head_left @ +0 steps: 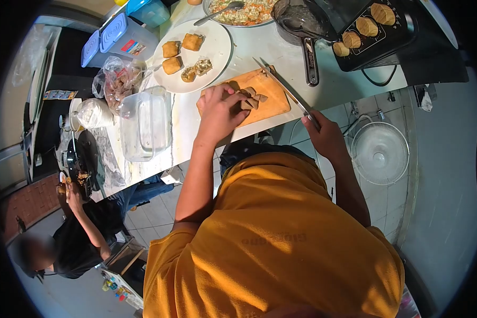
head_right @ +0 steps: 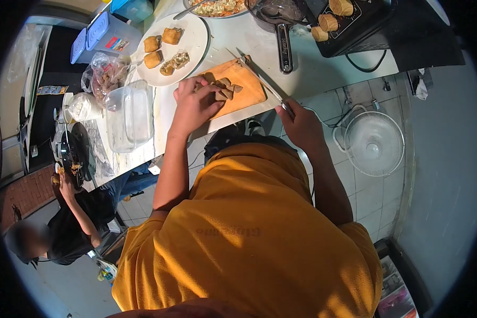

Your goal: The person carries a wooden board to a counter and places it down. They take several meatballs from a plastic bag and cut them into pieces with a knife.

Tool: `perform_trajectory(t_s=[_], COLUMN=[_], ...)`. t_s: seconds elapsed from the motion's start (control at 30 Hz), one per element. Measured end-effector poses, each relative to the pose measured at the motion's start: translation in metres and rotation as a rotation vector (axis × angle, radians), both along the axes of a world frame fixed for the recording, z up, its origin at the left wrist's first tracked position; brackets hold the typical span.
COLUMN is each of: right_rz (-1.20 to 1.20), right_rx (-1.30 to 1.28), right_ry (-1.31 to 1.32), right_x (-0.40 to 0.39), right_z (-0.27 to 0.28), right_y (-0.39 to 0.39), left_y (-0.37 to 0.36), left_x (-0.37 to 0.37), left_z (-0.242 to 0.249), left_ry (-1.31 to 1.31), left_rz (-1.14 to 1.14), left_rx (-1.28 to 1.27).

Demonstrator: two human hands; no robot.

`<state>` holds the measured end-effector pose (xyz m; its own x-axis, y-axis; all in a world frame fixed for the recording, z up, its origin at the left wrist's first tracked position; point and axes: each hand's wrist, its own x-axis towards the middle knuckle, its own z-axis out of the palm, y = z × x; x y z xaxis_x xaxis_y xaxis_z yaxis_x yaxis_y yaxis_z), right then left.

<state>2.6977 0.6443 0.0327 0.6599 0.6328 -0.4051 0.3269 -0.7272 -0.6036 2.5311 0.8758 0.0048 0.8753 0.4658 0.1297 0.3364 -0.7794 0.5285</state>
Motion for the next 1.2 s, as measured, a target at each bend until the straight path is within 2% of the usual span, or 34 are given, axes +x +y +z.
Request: perform_trajectory(t_s=[0.77,0.87,0.97,1.03,1.2], right_rz=[-0.018,-0.016,-0.007,-0.01,0.042], right_rx=[0.018,0.002,-0.013,-0.013,-0.038], right_ry=[0.081,0.082,0.086,0.085,0.137], right_x=[-0.008,-0.007,-0.008,-0.01,-0.016], right_z=[-0.005,-0.007,-0.007,-0.006,-0.001], right_y=[-0.003,-0.003,-0.003,-0.004,-0.004], left_y=[-0.001,0.003,0.013,0.024,0.051], left_x=[0.019,0.021,0.02,0.018,0.01], left_z=[0.003,0.006,0.009,0.01,0.005], left_ry=[0.017,0.006,-0.042,-0.199,-0.218], left_rz=[-0.131,-0.125,-0.091,-0.015,0.106], left_rx=[0.039,-0.038,-0.117,-0.165,-0.112])
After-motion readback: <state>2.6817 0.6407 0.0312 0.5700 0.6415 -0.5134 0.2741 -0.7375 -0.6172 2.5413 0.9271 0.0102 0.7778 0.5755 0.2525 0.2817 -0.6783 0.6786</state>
